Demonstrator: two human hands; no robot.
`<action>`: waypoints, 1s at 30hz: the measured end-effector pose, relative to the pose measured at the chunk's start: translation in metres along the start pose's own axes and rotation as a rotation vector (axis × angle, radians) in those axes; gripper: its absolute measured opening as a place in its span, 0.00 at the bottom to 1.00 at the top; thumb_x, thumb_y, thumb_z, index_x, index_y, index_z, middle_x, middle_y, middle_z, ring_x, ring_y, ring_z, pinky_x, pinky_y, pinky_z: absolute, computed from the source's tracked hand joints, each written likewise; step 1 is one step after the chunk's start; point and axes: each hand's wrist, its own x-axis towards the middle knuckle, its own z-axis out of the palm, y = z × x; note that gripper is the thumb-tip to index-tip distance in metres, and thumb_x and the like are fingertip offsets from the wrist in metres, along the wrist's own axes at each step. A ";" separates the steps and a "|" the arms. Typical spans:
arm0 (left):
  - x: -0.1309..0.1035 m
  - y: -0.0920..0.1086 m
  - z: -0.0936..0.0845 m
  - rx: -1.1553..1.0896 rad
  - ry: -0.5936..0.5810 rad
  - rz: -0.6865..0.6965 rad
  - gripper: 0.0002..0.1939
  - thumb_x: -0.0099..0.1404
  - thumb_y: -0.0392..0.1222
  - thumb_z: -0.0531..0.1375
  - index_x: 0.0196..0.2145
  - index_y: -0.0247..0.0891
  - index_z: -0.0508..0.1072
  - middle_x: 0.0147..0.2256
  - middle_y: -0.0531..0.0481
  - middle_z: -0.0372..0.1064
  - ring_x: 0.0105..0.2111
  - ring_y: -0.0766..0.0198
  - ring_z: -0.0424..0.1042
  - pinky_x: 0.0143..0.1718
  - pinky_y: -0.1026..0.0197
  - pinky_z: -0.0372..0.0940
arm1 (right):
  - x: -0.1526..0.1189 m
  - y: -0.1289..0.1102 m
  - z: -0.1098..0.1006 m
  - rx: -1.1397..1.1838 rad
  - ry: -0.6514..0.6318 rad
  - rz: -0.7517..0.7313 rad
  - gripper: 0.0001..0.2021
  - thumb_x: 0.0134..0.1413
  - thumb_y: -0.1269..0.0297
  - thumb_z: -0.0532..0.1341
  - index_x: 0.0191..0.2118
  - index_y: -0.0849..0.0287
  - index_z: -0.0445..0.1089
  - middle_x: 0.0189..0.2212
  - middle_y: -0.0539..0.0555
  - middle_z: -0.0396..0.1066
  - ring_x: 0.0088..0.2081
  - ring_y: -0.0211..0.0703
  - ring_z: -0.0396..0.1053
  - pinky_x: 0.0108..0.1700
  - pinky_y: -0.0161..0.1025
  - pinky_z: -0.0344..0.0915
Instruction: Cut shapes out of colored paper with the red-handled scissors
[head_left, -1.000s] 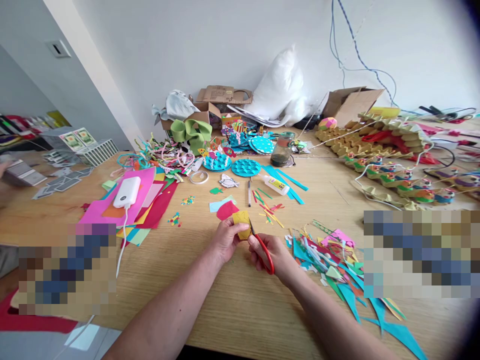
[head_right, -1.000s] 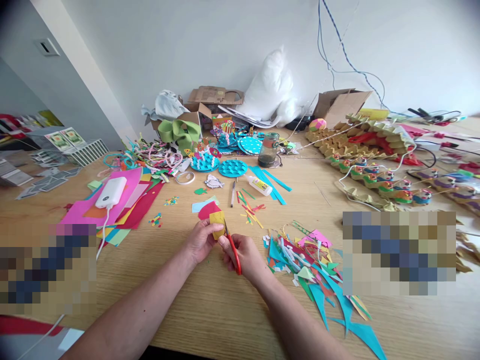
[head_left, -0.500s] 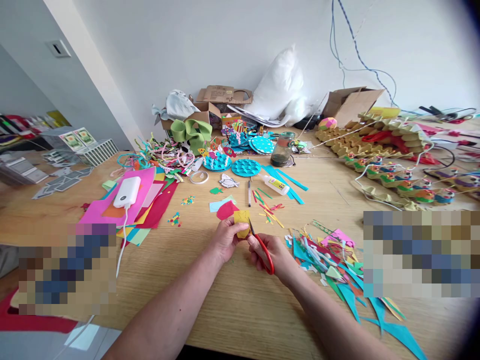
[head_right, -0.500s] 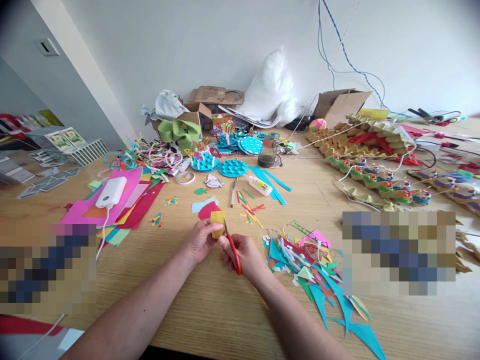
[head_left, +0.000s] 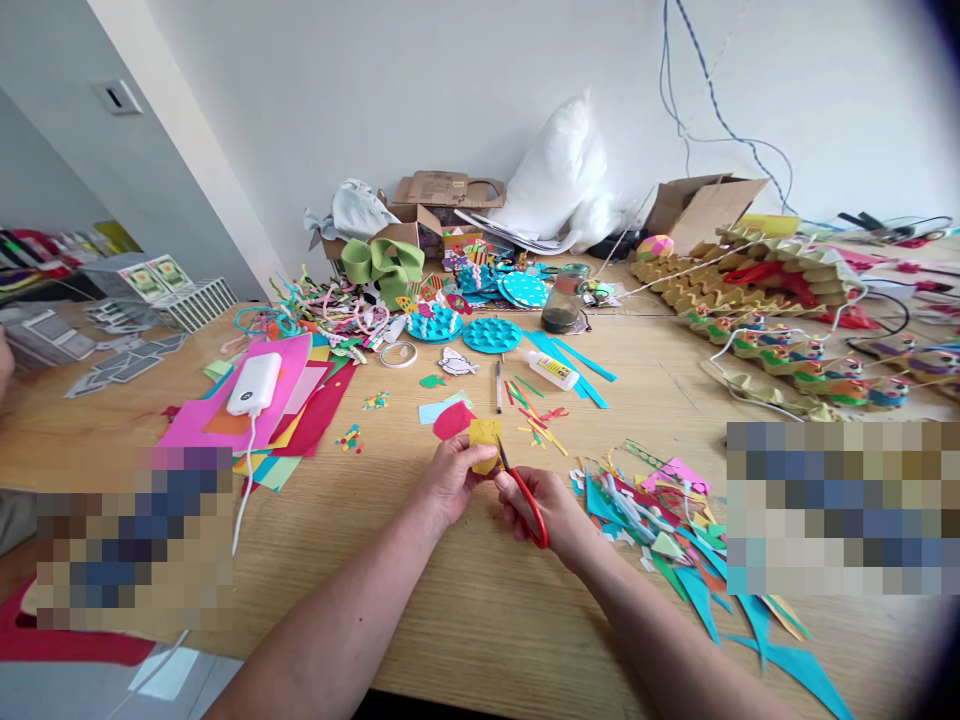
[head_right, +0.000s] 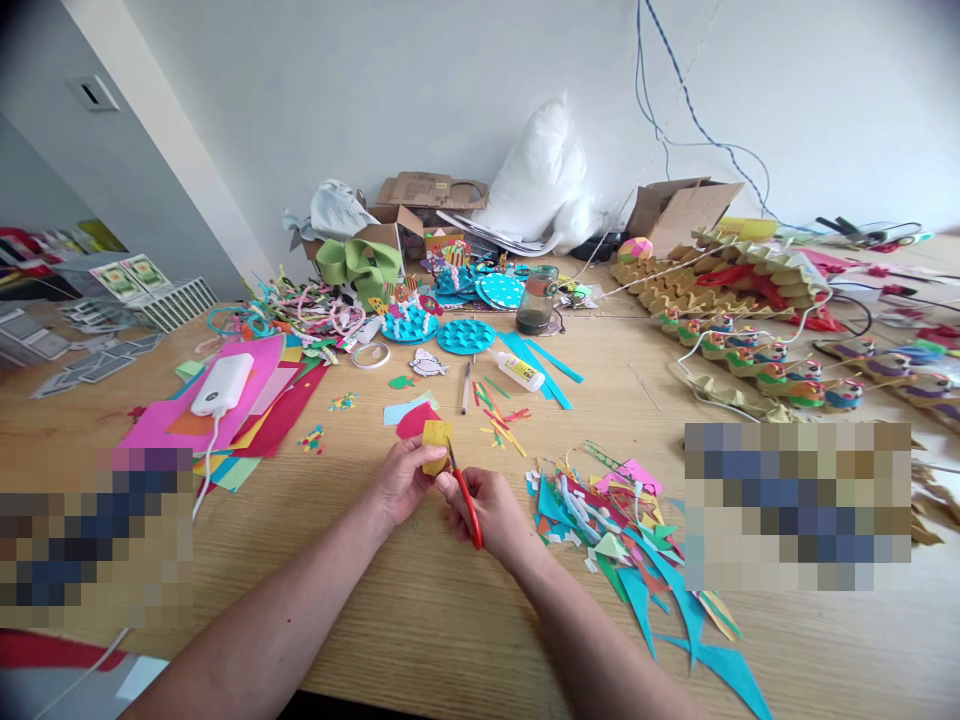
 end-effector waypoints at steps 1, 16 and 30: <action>0.000 0.000 0.000 -0.001 0.003 -0.001 0.07 0.46 0.37 0.64 0.24 0.33 0.71 0.22 0.52 0.67 0.22 0.69 0.64 0.25 0.65 0.58 | 0.000 0.000 0.000 0.000 0.000 -0.001 0.25 0.45 0.39 0.60 0.25 0.60 0.60 0.15 0.46 0.64 0.13 0.33 0.61 0.14 0.28 0.51; 0.001 0.000 -0.001 0.009 -0.007 -0.007 0.07 0.46 0.37 0.65 0.24 0.34 0.72 0.21 0.53 0.67 0.21 0.69 0.64 0.25 0.65 0.58 | 0.000 0.000 0.000 -0.006 -0.009 -0.004 0.24 0.46 0.40 0.60 0.25 0.60 0.61 0.15 0.46 0.65 0.13 0.32 0.61 0.14 0.28 0.52; 0.001 0.002 -0.001 0.017 0.032 -0.016 0.08 0.44 0.38 0.66 0.22 0.33 0.70 0.20 0.52 0.66 0.21 0.69 0.64 0.25 0.65 0.59 | -0.002 -0.004 0.000 -0.012 -0.015 0.004 0.25 0.45 0.39 0.60 0.24 0.60 0.60 0.15 0.46 0.64 0.14 0.32 0.61 0.14 0.28 0.51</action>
